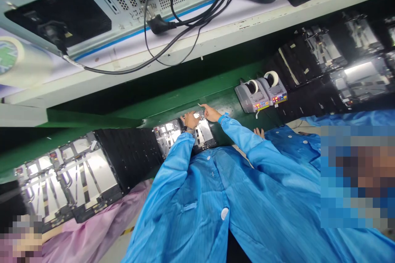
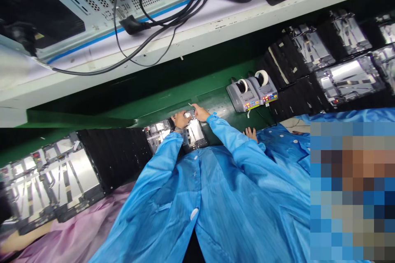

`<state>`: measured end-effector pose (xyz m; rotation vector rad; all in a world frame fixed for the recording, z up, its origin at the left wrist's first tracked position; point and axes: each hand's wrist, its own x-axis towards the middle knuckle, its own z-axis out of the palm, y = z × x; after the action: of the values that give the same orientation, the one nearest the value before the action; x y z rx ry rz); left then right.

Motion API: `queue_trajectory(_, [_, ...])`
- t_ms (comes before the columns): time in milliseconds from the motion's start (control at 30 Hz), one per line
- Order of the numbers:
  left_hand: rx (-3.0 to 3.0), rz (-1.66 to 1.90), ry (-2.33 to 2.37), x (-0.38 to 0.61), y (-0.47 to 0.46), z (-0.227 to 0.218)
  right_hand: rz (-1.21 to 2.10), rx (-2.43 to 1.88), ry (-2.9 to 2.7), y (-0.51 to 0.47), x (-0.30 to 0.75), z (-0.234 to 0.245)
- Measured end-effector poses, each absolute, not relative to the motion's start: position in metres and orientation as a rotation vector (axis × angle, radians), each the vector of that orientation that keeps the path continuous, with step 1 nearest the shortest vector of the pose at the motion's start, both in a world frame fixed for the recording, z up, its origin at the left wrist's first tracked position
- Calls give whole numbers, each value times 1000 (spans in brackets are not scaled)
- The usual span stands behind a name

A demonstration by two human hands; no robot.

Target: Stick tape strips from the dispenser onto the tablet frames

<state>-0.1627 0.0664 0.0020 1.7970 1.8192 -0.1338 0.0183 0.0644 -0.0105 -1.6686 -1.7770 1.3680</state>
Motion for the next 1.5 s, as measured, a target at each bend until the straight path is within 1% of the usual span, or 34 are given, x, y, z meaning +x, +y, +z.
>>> queue_trajectory(167, [1810,-119,1818,-163,66,1,1297,-1718,-1850,70,5,-10])
queue_trajectory(333, [1811,-133,1819,-163,66,0,1297,-1817,-1823,67,2,-9])
queue_trajectory(933, [1797,-146,1810,-163,67,1,1297,-1831,-1836,70,0,-7])
queue_trajectory(1500, [1811,-141,1819,-162,67,0,1046,-1933,-2062,65,-11,-7])
